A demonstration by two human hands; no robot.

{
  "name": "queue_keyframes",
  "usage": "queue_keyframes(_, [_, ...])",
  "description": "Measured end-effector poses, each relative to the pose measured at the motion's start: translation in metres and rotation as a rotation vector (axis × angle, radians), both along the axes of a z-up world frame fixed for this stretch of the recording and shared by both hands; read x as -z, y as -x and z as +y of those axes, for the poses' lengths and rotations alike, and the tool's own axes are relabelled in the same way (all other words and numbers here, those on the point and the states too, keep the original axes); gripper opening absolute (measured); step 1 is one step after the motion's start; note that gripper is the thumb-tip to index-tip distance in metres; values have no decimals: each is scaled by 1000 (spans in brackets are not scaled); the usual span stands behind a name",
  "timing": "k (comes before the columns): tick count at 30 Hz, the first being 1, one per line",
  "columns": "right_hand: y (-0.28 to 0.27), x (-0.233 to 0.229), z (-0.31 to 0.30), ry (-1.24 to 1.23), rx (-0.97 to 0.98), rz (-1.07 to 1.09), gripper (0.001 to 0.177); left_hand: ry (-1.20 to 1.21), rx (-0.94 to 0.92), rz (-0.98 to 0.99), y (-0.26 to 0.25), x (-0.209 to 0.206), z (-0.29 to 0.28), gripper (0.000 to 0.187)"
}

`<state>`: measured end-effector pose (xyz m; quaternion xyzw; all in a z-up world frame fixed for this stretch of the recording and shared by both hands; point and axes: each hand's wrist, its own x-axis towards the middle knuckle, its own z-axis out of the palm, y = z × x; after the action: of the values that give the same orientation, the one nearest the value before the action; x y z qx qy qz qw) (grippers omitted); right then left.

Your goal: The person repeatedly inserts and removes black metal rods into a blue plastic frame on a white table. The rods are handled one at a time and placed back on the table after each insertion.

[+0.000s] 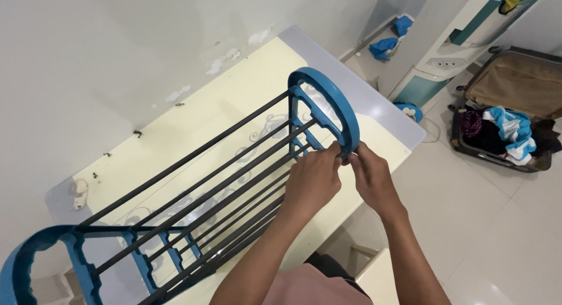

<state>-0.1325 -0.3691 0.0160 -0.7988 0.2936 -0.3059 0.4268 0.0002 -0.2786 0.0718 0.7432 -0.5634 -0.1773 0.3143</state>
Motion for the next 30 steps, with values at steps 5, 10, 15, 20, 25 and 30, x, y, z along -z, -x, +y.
queue_keyframes(5, [-2, 1, 6, 21, 21, -36, 25, 16, -1, -15, 2, 5, -3, 11])
queue_keyframes(10, [-5, 1, 9, 28, 24, -90, 28, 37, -47, 29, 4, 6, -2, 13])
queue_keyframes(15, [-9, -2, 11, 63, -3, -149, 34, -99, -127, -129, 5, 5, 7, 26])
queue_keyframes(20, [-8, -4, 12, 66, -1, -137, 36, -103, -148, -151, 6, 8, 16, 24])
queue_keyframes(25, [-5, -5, 15, 99, -3, -134, 40, -62, -140, -142, 7, 12, 15, 25])
queue_keyframes(30, [-4, 2, 19, 151, 22, -96, 47, 10, -169, -197, 9, 15, 19, 25])
